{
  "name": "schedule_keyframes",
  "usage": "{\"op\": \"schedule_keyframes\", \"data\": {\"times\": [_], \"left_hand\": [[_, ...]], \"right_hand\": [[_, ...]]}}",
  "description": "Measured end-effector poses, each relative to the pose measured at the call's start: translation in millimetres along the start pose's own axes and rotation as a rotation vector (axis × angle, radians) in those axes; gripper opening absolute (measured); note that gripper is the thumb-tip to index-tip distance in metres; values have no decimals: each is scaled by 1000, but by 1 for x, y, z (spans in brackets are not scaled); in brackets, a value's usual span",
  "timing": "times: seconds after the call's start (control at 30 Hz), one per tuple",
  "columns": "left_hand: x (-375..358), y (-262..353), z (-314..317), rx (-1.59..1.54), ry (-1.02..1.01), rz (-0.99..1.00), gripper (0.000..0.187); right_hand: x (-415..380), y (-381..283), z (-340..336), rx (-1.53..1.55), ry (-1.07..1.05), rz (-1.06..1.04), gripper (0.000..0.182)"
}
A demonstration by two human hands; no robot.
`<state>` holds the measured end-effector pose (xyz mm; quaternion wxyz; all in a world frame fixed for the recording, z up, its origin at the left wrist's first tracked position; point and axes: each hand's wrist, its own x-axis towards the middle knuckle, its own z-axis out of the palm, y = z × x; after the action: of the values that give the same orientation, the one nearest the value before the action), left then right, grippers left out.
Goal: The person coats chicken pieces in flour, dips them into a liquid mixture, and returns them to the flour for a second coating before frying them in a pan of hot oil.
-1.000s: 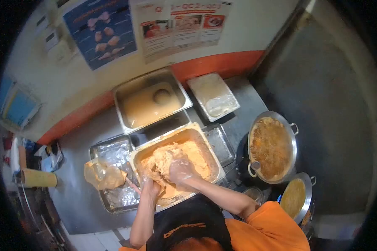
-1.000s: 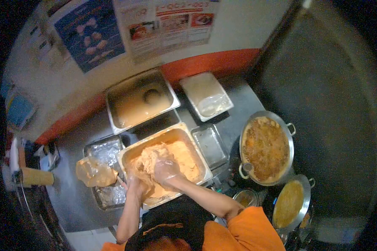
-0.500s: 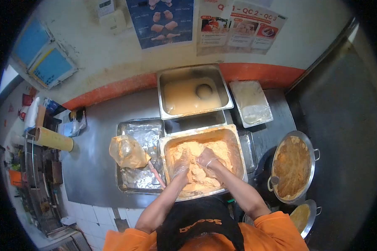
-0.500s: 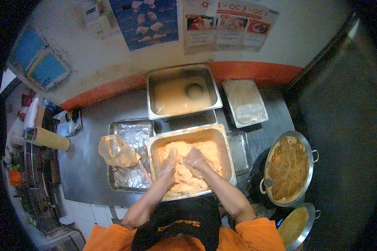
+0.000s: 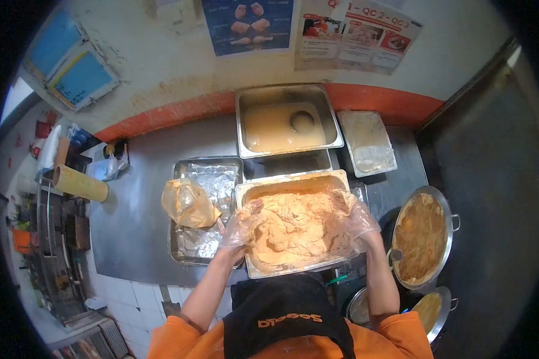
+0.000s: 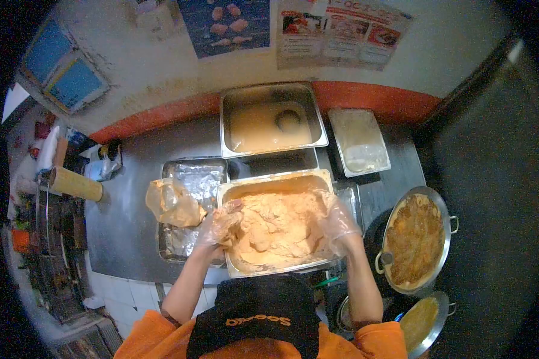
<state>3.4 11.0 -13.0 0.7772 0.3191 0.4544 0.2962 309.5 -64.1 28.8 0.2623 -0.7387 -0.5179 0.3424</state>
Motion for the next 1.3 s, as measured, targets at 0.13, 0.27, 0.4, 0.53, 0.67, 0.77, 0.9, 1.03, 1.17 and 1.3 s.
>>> {"op": "schedule_keyframes", "data": {"times": [0.13,0.27,0.4,0.53,0.67,0.77,0.9,1.03,1.17,1.3], "left_hand": [[38,22,-2,930,-223,332,56],[56,20,23,1585,-432,343,48],[72,-2,21,1971,-445,349,30],[110,-36,0,2071,-530,263,28],[121,-22,-2,1956,-537,335,29],[136,-41,-15,1917,-542,339,31],[160,-57,-18,1967,-652,298,36],[153,-56,-7,2030,-787,529,34],[130,-30,11,2060,-772,336,35],[125,-22,8,2187,-801,449,31]], "right_hand": [[0,30,5,60,-70,68,59],[15,47,27,-337,-313,94,61],[15,-12,62,-432,-199,-59,64],[51,11,110,-345,-248,-83,60],[51,-5,78,-444,-336,-15,53],[47,42,67,-50,-266,-241,51],[38,40,83,-319,-186,53,61],[53,55,94,-309,-304,11,60],[47,5,85,-180,-319,38,52],[68,38,118,-47,-134,-70,36]]}}
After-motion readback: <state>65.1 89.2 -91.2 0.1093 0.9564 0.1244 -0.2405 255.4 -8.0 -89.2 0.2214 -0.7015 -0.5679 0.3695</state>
